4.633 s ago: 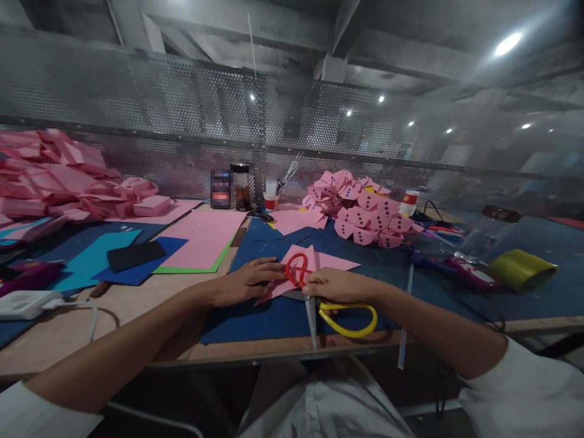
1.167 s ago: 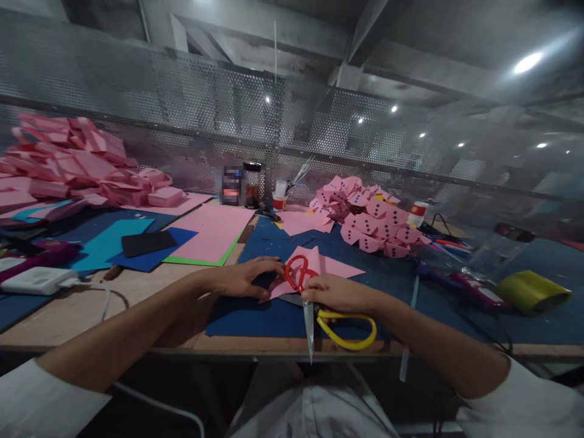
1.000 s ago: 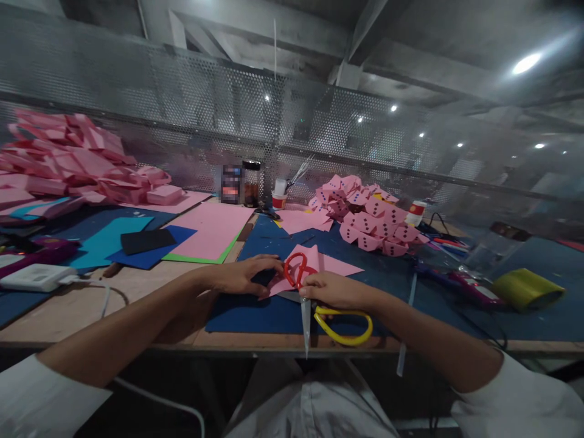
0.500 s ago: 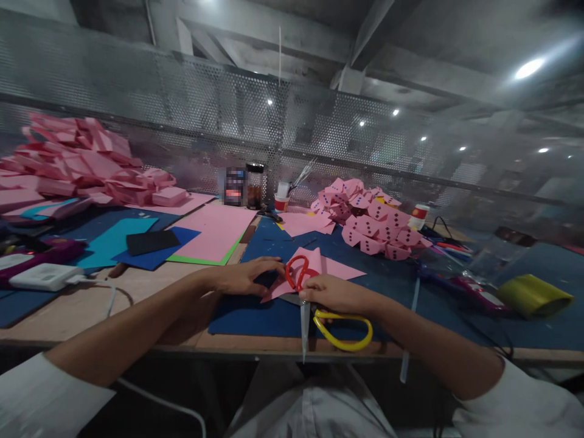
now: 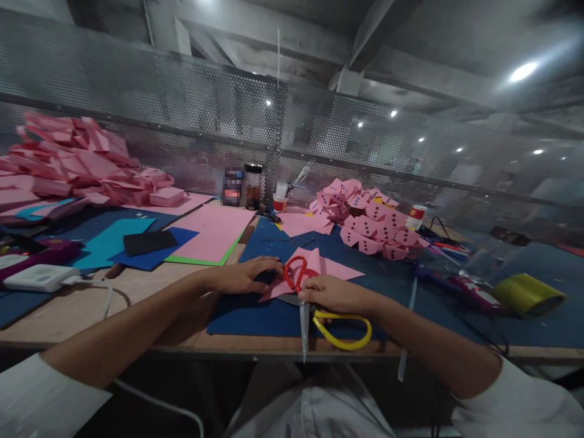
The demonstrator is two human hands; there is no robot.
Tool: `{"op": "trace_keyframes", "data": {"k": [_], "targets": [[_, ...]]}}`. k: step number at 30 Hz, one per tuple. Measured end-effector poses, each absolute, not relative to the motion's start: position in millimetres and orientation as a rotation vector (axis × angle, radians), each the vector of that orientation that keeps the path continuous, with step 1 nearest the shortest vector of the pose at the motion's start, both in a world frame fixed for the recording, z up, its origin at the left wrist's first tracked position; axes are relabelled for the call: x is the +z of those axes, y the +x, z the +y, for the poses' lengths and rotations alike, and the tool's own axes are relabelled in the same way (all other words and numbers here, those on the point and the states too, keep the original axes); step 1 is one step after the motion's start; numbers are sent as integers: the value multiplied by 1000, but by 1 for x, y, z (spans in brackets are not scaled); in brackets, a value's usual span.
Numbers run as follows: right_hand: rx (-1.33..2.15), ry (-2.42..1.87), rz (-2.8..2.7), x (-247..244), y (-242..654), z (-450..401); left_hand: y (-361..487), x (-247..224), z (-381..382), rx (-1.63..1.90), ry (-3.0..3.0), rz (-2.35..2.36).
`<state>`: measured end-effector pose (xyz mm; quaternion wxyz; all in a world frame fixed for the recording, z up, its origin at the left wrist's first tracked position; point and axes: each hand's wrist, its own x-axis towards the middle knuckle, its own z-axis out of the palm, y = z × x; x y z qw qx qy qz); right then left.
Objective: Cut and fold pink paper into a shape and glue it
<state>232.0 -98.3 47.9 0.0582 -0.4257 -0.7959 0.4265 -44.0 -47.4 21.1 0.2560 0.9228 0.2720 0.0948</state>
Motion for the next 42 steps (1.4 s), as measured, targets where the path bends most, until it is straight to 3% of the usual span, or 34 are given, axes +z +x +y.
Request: {"op": "trace_keyframes", "data": {"k": [7,14,42], "targets": [[1389,-1333,-2340,45,233,-100,-42,25,-49,304,2438,682],[1132,-1270,-2490,44,233,-97,-42,24,-49,403,2395,631],[1195,-1256,-2470,37,234,-94,-41,26,-49,316,2359,786]]}}
